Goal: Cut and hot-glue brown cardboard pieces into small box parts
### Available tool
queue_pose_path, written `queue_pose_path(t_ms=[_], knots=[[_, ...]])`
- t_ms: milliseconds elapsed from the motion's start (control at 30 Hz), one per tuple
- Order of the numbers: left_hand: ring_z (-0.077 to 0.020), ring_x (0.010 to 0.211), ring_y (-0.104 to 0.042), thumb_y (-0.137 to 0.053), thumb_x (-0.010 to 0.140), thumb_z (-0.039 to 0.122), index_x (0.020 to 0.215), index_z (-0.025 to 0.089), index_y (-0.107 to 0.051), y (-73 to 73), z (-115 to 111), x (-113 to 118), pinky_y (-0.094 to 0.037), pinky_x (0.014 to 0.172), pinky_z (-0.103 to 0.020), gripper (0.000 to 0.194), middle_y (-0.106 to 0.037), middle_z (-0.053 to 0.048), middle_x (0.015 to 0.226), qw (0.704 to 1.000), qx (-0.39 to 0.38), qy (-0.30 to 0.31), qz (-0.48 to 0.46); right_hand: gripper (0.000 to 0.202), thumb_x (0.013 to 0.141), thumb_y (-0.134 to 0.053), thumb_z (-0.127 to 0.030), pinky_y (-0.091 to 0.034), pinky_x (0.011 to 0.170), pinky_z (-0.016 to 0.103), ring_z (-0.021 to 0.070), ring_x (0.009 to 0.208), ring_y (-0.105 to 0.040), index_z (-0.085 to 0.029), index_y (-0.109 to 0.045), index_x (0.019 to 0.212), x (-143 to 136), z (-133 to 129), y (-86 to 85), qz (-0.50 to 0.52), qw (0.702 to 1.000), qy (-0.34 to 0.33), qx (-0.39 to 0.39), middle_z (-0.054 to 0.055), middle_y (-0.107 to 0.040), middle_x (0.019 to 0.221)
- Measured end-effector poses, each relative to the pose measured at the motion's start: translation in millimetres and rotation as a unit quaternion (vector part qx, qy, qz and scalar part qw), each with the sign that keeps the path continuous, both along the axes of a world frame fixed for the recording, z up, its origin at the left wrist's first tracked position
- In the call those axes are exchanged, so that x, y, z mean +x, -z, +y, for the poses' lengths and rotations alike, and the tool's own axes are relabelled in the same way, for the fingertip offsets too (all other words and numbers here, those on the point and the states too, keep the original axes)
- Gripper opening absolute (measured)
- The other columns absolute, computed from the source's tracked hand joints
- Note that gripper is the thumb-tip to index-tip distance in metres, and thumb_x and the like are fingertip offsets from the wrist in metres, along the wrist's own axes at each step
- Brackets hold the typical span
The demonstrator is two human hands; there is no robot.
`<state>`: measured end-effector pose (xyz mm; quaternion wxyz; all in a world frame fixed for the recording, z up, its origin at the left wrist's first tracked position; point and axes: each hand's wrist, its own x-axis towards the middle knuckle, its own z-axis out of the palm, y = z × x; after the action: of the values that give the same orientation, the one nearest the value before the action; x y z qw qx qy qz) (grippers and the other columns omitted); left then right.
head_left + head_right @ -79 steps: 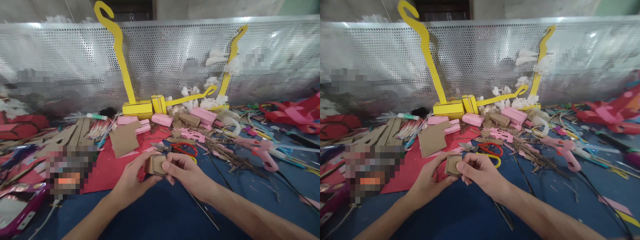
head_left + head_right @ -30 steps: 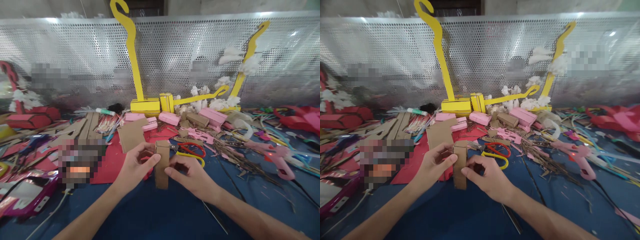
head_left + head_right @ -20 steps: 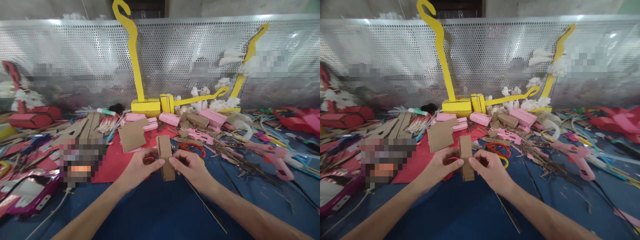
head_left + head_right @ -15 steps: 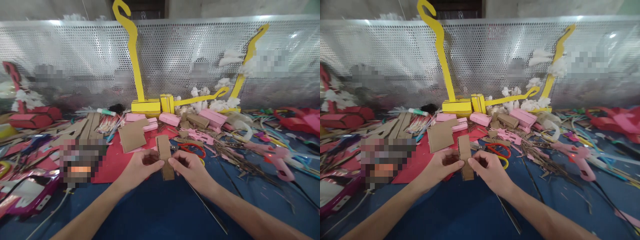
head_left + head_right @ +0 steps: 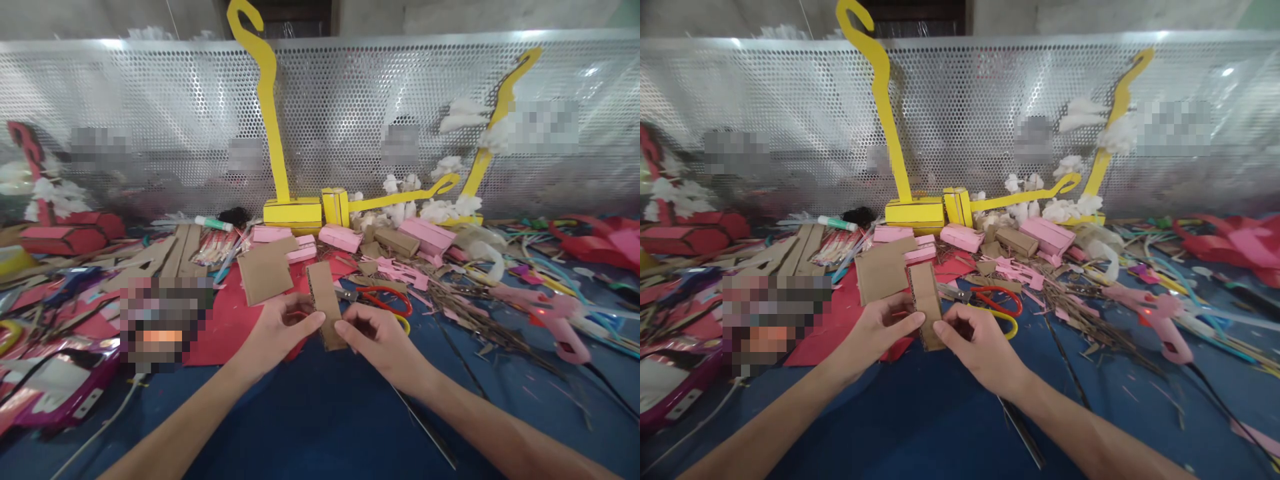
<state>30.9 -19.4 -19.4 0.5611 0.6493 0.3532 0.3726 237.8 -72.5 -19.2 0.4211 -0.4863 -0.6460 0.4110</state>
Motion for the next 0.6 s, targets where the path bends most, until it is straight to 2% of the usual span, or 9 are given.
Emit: queue_pose_path(t_ms=[167, 367, 600], knots=[[-0.0242, 0.108, -0.07, -0.078, 0.084, 0.046, 0.12, 0.019, -0.071, -4.0, -1.9, -1.2, -0.057, 0.094, -0.039, 0.045, -0.074, -0.012, 0.12, 0.998, -0.029, 0.045, -0.021, 0.038, 0.096, -0.062, -0.052, -0.034, 0.056, 0.027, 0.0118, 0.06, -0.046, -0.02, -0.057, 0.077, 0.3, 1.0, 1.2, 0.022, 1.0, 0.006, 0.004, -0.003, -0.048, 0.067], [-0.0246, 0.103, -0.072, -0.083, 0.08, 0.042, 0.11, 0.015, -0.073, 1.4, 1.3, -1.3, -0.057, 0.09, -0.035, 0.041, -0.077, -0.012, 0.113, 0.999, -0.017, 0.052, 0.0, 0.04, 0.094, -0.063, -0.054, -0.033, 0.058, 0.027, 0.0119, 0.064, -0.043, -0.016, -0.065, 0.082, 0.8, 1.7, 2.6, 0.057, 0.998, -0.028, -0.019, -0.002, -0.051, 0.071], [-0.0226, 0.106, -0.072, -0.08, 0.084, 0.039, 0.118, 0.019, -0.074, -2.1, 0.8, -1.8, -0.056, 0.091, -0.031, 0.04, -0.076, -0.009, 0.119, 0.996, -0.029, 0.08, 0.001, 0.04, 0.093, -0.064, -0.054, -0.035, 0.061, 0.027, 0.0128, 0.067, -0.046, -0.015, -0.068, 0.089, 0.3, 0.7, 2.7, 0.09, 0.994, -0.043, -0.037, 0.0, -0.055, 0.075]])
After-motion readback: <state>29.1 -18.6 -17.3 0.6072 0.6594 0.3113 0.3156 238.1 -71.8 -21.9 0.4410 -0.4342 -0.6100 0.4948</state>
